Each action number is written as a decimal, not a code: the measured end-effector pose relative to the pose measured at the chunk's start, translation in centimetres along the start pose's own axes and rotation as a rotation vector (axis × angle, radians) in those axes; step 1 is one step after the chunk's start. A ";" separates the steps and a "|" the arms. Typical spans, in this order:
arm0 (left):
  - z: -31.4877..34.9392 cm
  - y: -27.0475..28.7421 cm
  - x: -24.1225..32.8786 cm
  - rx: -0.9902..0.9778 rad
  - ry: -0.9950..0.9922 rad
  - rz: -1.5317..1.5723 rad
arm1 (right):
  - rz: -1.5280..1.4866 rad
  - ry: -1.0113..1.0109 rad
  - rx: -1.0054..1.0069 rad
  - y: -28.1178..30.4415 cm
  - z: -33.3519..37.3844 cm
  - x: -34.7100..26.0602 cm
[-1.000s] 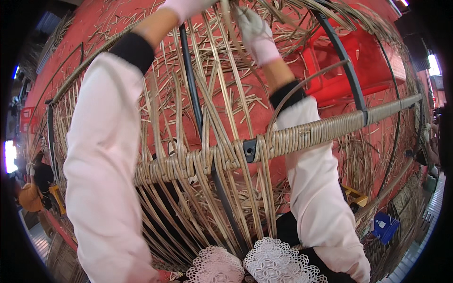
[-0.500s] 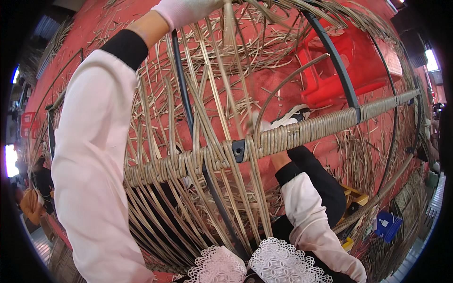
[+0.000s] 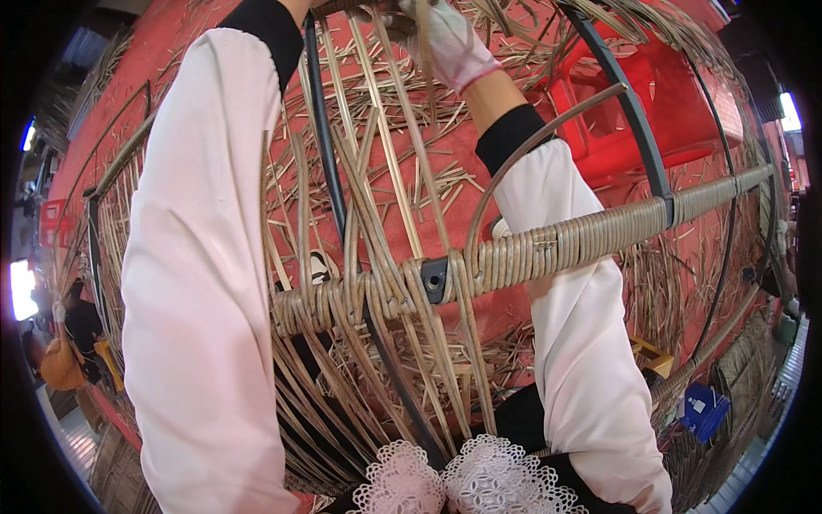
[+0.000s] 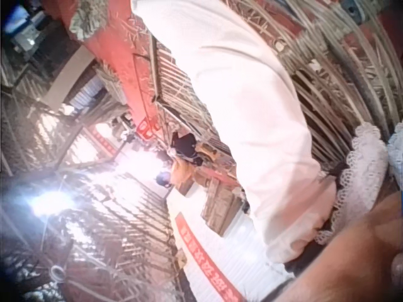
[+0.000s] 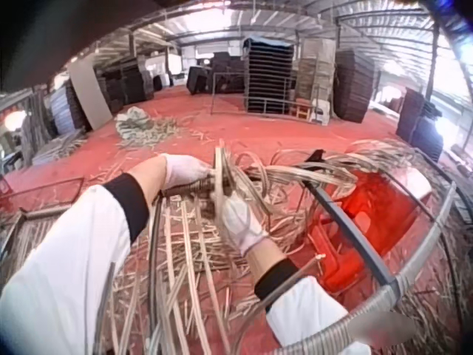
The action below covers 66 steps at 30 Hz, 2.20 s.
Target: The person sits on the floor and weaves thin bamboo strips around a metal frame to form a basket. They repeatedly thread strips through the frame, pull them tight, and use a staple gun to secure the ends.
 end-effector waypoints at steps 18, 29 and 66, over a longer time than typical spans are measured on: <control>49.8 -42.1 0.4 -0.866 0.662 0.956 | 0.730 -0.263 -0.541 7.1 53.2 -4.2; 52.0 -57.6 -4.4 -0.245 0.787 1.700 | 0.620 -0.395 -0.882 7.0 56.4 -4.5; 32.9 -22.3 7.1 0.800 -0.754 -0.527 | 0.851 -0.005 -0.539 3.2 19.9 -13.6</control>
Point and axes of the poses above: each hand's wrist, its own z-axis away from the middle knuckle, its own y-axis out of the back of the hand, x = y × z, the point moved 6 cm from there along -z, towards the middle knuckle, and after that the axes turned 11 degrees about z, right-handed, at the moved point
